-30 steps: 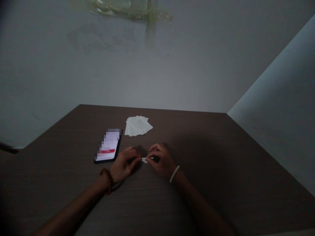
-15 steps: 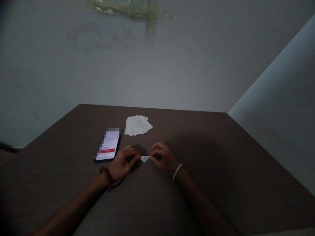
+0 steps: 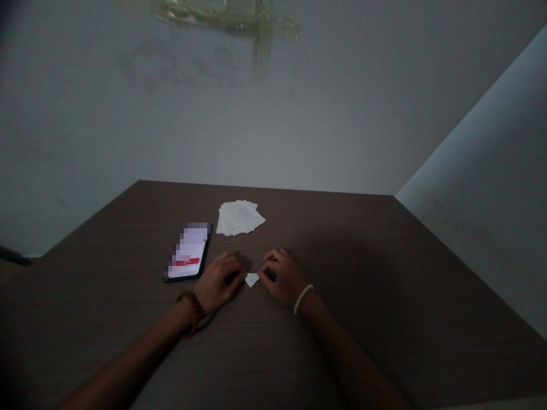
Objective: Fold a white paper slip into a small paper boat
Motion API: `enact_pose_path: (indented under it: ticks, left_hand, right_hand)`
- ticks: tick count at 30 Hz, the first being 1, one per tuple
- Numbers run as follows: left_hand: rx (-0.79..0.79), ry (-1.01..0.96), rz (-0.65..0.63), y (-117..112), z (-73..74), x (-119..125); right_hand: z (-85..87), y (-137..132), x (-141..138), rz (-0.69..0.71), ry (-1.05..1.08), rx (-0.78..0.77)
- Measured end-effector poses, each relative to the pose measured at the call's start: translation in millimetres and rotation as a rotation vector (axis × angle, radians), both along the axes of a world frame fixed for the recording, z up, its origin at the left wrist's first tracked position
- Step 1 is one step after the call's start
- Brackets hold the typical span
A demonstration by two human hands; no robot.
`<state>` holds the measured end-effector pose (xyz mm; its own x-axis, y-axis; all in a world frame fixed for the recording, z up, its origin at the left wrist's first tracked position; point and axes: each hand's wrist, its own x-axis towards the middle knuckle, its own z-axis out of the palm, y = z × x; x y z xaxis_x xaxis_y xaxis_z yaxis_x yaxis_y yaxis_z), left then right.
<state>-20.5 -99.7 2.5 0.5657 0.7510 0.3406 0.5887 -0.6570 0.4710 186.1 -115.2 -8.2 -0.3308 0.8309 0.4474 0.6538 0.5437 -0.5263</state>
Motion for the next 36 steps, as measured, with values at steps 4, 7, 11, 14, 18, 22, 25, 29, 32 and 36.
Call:
enact_pose_path:
  ticks: [4,7,11,14,18,22,25,29,32,36]
  left_hand:
    - [0.098,0.060,-0.141,1,-6.9,-2]
    - [0.140,0.127,-0.196,1,-6.4,-2]
    - [0.169,0.254,-0.191,-2,-2.3,-1]
    - [0.172,0.311,-0.179,-4,0.1,0]
    - [0.167,0.326,-0.172,-6,2.3,1]
    - [0.163,0.339,-0.144,-9,4.1,3]
    - [0.155,0.339,-0.127,-12,5.8,3]
    - [0.152,0.306,-0.132,-15,9.1,4]
    - [0.155,0.263,-0.130,-15,9.8,4]
    - [0.139,0.216,-0.104,-11,4.6,5]
  right_hand:
    - [2.2,-2,-1,-0.009,-0.054,0.021]
    - [2.7,-2,-2,-0.015,-0.084,0.043]
    - [2.4,-3,-1,0.057,-0.130,0.050]
    - [3.7,-5,0,0.108,-0.195,0.057]
    - [8.1,-9,1,0.114,-0.277,0.074]
    - [12.3,-13,-1,0.080,-0.336,0.057]
    - [13.6,-15,-2,0.053,-0.357,0.048]
    - [13.3,-17,3,0.041,-0.353,0.060]
    - [14.0,-19,9,0.033,-0.341,0.065]
    - [16.4,-21,11,0.032,-0.348,0.064]
